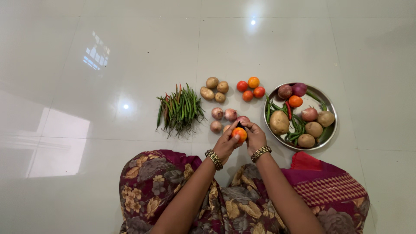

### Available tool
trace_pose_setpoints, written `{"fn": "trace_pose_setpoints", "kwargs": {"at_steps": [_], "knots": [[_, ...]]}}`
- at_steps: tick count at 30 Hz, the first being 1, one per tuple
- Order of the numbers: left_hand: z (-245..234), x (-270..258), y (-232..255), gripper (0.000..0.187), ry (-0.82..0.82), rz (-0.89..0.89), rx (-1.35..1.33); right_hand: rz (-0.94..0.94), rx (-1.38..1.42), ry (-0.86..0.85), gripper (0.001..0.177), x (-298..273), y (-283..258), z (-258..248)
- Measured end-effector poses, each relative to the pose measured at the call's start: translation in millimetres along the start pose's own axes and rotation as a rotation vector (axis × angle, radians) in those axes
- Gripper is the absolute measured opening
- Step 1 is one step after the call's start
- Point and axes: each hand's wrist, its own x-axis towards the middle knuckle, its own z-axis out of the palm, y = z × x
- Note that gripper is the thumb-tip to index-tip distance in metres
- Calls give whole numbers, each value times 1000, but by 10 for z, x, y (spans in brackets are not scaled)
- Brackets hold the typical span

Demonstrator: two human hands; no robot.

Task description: The person sits on the floor and peels tomatoes using a small knife. They hold a tomato in one hand and carefully remove the skin with the other, placing the peeled tomato aside.

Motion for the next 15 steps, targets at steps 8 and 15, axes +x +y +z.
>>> {"fn": "trace_pose_setpoints", "kwargs": {"at_steps": [8, 15], "knots": [[-156, 140, -82, 52, 291, 4, 16, -446, -567, 73, 25, -299, -178, 270], [-247, 161, -65, 41, 341, 123, -215, -931, -942, -69, 30, -696, -170, 529]]}}
